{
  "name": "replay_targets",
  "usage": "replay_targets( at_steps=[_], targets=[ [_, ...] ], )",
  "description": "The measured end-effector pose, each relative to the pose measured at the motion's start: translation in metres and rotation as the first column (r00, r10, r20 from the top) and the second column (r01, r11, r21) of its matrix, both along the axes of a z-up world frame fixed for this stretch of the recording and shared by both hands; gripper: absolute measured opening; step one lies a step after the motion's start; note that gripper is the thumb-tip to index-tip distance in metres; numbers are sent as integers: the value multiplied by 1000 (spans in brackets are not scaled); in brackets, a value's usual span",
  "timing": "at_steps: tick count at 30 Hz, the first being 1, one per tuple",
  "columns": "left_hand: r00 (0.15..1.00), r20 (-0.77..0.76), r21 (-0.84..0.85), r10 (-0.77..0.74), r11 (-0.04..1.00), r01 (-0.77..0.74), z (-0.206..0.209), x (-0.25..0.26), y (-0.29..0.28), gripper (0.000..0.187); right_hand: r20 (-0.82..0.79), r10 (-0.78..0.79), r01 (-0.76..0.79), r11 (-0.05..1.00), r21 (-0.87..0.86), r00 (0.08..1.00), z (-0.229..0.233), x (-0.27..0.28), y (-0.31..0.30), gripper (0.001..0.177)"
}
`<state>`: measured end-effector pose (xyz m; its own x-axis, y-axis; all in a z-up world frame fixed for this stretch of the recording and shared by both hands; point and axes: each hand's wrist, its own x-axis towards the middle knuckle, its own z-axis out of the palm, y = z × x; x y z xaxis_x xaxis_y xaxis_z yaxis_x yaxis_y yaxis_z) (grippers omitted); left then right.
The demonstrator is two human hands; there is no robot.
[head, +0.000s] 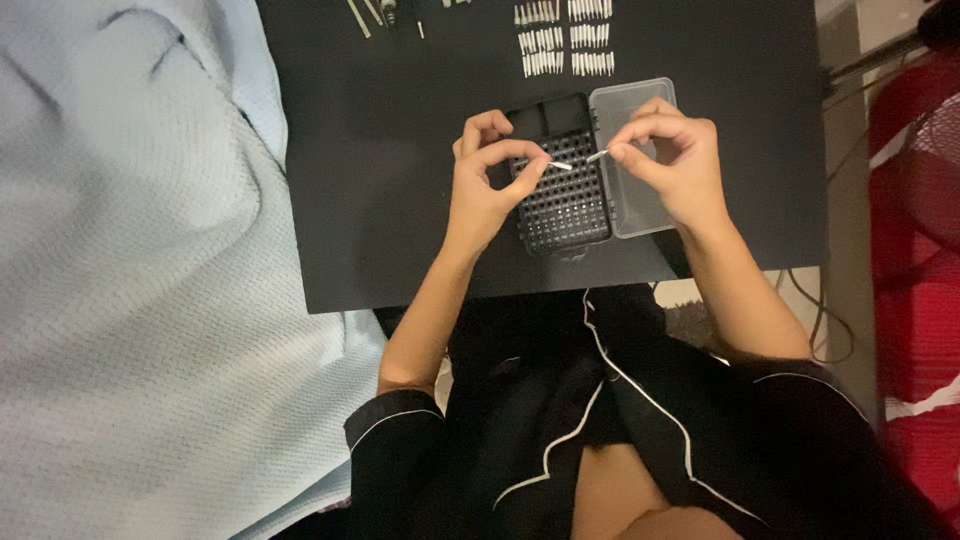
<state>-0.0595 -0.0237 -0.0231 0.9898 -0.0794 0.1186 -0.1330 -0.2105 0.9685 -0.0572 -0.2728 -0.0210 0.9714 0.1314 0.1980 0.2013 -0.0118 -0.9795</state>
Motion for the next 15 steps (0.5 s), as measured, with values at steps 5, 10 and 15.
replay_targets(
  at_steps=[5, 10, 15],
  targets=[
    [1000, 4, -10, -1, 1000, 1, 0, 0, -2, 12, 5, 0, 0, 1000, -27, 1000, 2, -1, -1, 10],
    [1000, 16, 12, -6, 1000, 6, 1, 1, -3, 13, 32, 18, -16, 999, -45, 999, 0, -1, -1, 10],
    [1000, 15, 26, -3, 1000, 3, 3, 0, -3, 13, 26, 36, -36, 999, -9, 999, -1, -1, -1, 12]
  ],
)
